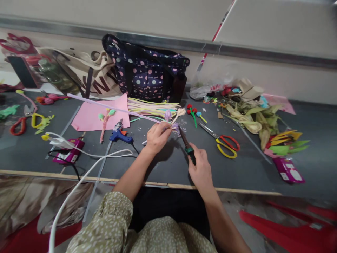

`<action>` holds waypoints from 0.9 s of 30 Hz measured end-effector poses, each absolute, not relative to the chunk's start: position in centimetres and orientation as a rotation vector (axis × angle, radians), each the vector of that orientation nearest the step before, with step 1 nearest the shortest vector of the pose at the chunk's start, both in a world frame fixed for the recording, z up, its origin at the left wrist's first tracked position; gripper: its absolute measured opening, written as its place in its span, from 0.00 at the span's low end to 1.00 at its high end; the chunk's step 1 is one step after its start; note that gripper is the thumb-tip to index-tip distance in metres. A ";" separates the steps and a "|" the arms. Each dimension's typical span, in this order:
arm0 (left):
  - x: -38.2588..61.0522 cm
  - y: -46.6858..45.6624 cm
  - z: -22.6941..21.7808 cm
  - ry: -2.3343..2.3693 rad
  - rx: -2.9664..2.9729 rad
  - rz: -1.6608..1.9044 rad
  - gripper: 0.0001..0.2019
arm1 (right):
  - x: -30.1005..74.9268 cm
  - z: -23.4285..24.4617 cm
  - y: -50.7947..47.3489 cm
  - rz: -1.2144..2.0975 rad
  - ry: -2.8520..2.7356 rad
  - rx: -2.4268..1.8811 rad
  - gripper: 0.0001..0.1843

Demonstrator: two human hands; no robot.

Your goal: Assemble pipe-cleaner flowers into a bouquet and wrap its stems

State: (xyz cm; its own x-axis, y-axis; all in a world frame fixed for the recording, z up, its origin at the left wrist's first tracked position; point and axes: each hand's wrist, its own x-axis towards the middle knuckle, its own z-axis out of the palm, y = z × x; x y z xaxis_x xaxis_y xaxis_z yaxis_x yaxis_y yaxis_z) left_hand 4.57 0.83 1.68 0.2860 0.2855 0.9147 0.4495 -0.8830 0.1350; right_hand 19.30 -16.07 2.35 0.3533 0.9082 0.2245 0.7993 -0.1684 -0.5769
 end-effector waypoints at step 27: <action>4.6 0.9 1.7 -0.652 -2.343 -1.689 0.03 | 20.0 3.2 -16.3 1.049 -1.069 -1.617 0.24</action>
